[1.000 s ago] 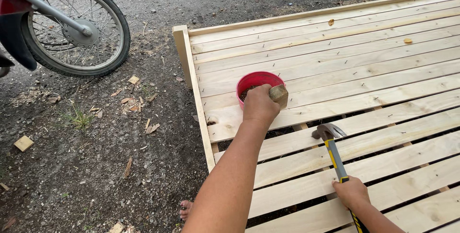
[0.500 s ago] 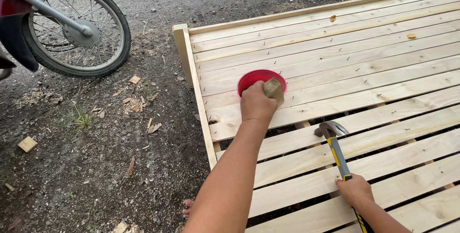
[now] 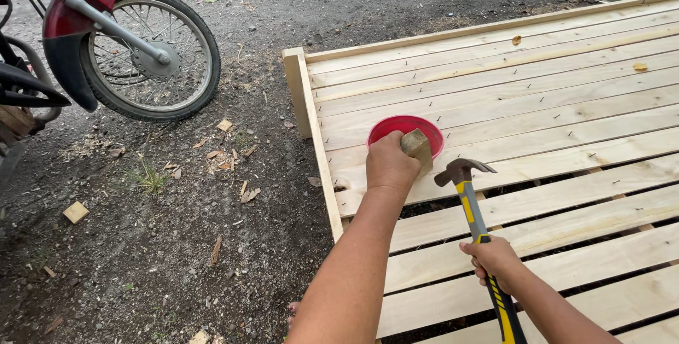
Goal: The person hammers nails into a slatted wooden frame laid on the ground, holding a small wood block in one hand and a claw hammer in the other. A pink bucket of nails sits on the frame as the person works along the slats, driving nails flush into the wood.
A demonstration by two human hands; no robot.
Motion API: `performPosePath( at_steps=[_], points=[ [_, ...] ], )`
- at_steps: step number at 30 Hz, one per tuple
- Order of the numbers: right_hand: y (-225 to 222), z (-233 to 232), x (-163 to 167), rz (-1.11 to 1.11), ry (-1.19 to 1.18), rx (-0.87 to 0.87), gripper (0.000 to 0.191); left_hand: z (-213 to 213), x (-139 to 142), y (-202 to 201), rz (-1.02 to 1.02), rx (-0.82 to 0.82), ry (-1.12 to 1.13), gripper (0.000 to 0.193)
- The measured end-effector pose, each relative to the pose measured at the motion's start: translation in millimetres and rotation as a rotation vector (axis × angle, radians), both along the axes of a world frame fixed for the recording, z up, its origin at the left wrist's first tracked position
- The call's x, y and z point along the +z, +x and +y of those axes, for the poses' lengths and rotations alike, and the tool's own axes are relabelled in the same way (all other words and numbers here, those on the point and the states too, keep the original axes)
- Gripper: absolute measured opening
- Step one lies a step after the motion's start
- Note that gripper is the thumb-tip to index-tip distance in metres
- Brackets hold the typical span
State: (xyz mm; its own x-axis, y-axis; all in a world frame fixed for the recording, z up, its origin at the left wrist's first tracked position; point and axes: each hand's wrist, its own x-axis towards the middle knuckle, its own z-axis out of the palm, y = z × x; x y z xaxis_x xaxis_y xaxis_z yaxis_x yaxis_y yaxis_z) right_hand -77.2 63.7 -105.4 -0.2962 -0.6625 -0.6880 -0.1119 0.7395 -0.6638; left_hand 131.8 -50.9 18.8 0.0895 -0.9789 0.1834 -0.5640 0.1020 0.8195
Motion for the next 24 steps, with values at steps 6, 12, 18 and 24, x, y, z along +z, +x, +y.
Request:
performPosePath(
  at_steps=[6, 12, 18, 24],
  points=[
    [59, -69, 28, 0.064, -0.016, 0.203, 0.029, -7, -5, 11, -0.127, 0.011, -0.084, 0.021],
    [32, -52, 21, 0.176, -0.039, 0.196, 0.026, -14, -6, 22, -0.026, 0.014, -0.050, 0.025],
    [-18, -35, 12, 0.186, 0.010, 0.081, 0.029, -26, -2, 6, -0.061, -0.116, -0.053, 0.035],
    [-38, -32, 10, 0.214, 0.042, 0.106, 0.031, -46, 19, 7, -0.161, -0.271, 0.154, 0.045]
  ],
)
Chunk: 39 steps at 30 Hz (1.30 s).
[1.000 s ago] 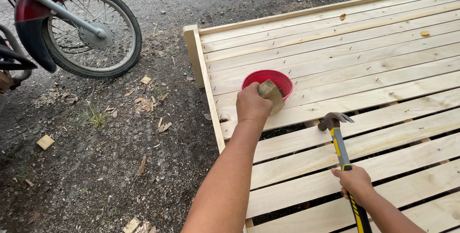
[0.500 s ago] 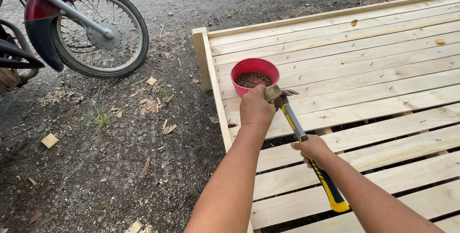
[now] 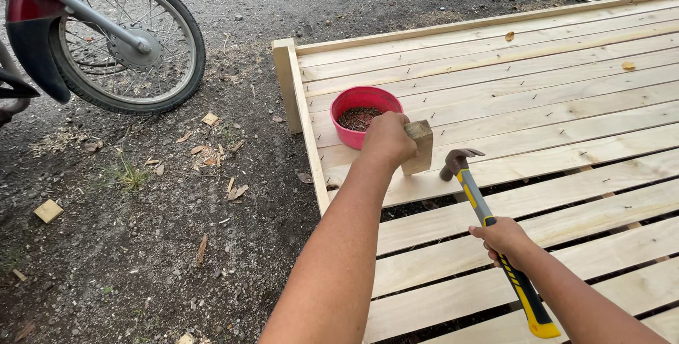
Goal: The person hammers nails into a slatted wooden frame laid on the ground, holding a small wood block in one hand and a claw hammer in the other. A pink bucket of nails sits on the frame as the person works along the slats, driving nails flush into the wood.
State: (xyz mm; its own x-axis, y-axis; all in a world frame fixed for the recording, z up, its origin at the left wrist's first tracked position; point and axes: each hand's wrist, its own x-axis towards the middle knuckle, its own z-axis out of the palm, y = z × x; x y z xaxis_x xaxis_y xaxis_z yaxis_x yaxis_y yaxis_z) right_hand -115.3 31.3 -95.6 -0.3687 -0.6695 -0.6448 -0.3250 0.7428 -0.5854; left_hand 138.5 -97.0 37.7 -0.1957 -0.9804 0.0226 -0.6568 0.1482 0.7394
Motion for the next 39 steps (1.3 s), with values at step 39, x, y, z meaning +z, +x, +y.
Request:
performPosePath(
  at_steps=[39],
  points=[
    [86, -28, 195, 0.140, -0.543, 0.254, 0.041, -20, -25, 17, 0.712, 0.271, 0.120, 0.044]
  ],
)
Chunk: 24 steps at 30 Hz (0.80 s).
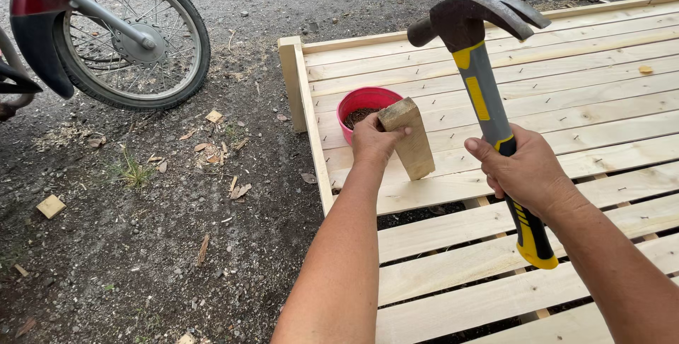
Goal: The person hammers nails into a slatted wooden frame laid on the ground, holding a small wood block in one hand and a claw hammer in the other. A pink bucket of nails sits on the frame as the person works along the slats, driving nails flush into the wood.
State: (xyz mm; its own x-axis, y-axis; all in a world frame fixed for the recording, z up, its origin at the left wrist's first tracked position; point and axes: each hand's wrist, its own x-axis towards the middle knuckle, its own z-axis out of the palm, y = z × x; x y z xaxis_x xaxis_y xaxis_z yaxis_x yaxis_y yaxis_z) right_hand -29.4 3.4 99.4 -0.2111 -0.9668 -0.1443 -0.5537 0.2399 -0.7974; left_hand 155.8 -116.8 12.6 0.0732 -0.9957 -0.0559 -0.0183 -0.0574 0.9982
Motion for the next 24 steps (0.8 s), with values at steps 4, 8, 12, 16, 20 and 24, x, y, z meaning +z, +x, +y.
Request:
performPosePath(
  at_steps=[4, 8, 12, 16, 20, 24],
  points=[
    [11, 13, -8, 0.161, 0.264, 0.010, 0.042, 6, -2, -3, 0.082, -0.027, 0.022, 0.047],
    [13, 23, -9, 0.146, 0.226, 0.011, 0.041, 22, -6, -4, -0.006, -0.008, 0.051, 0.048],
    [4, 22, -4, 0.065, 0.052, 0.026, 0.045, 28, -5, -3, -0.056, 0.005, 0.024, 0.046],
    [3, 29, -9, 0.065, 0.125, 0.037, 0.041, 27, -9, -7, -0.029, -0.011, 0.004, 0.045],
    [1, 42, -6, 0.236, 0.239, 0.057, 0.036, 28, -13, -16, 0.077, -0.034, -0.063, 0.045],
    [-10, 54, 10, 0.137, 0.191, 0.058, 0.045, 32, -8, -27, -0.065, -0.015, -0.042, 0.045]
  ],
)
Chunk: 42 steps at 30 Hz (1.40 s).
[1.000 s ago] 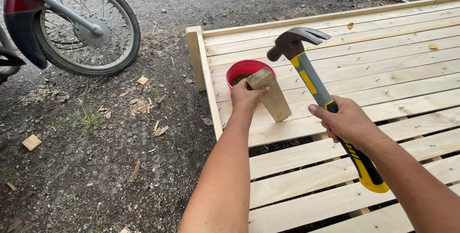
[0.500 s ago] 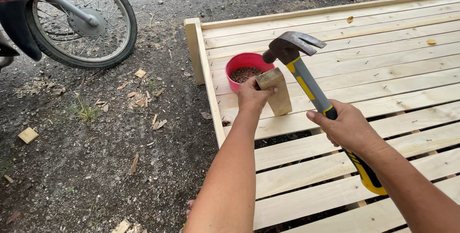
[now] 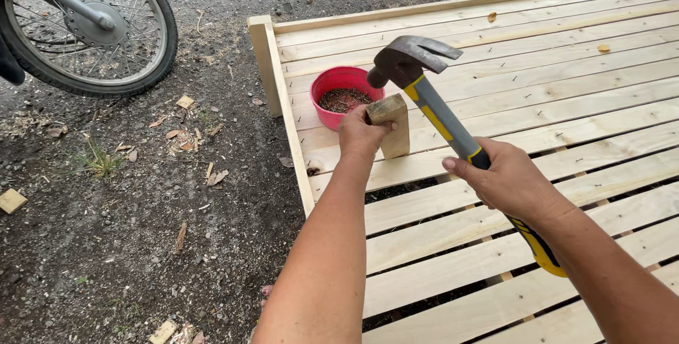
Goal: The person hammers nails into a slatted wooden frame laid on the ground, holding a small wood block in one hand and a claw hammer in the other. A pink bucket of nails sits on the frame as the person works along the slats, driving nails flush into the wood.
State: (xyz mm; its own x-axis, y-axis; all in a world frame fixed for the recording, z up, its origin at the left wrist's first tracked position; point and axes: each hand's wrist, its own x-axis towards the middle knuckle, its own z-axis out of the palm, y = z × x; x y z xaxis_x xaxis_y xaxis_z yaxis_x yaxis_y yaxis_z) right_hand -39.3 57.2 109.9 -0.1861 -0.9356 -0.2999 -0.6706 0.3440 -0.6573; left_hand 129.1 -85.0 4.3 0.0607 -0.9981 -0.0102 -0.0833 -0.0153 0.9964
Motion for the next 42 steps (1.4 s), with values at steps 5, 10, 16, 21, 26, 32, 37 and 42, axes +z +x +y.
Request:
performPosePath(
  at_steps=[5, 10, 16, 21, 26, 32, 37, 42],
  points=[
    [-3, 9, 4, 0.114, 0.058, -0.013, 0.038, 5, 11, -10, -0.230, 0.016, 0.066, 0.044],
    [-10, 16, 5, 0.089, 0.111, -0.024, 0.041, 9, 11, -16, -0.233, 0.024, 0.064, 0.050],
    [-19, 19, 11, -0.104, -0.113, -0.038, 0.038, 4, 5, -15, -0.251, 0.017, 0.080, 0.048],
    [-13, 15, -1, 0.079, 0.133, -0.064, 0.035, 5, -2, -13, -0.225, 0.000, 0.048, 0.049],
    [-28, 18, 1, 0.053, 0.057, -0.068, 0.041, 5, -6, -12, -0.232, -0.017, 0.028, 0.046],
    [-17, 11, -26, -0.048, 0.023, -0.066, 0.041, 2, -6, -10, -0.245, -0.025, 0.037, 0.046],
    [-34, 12, -23, 0.016, 0.108, -0.074, 0.040, 4, -8, -11, -0.274, -0.027, 0.073, 0.043],
    [-28, 16, -27, -0.257, -0.208, -0.078, 0.035, 4, -10, -10, -0.302, -0.036, 0.069, 0.043]
  ],
)
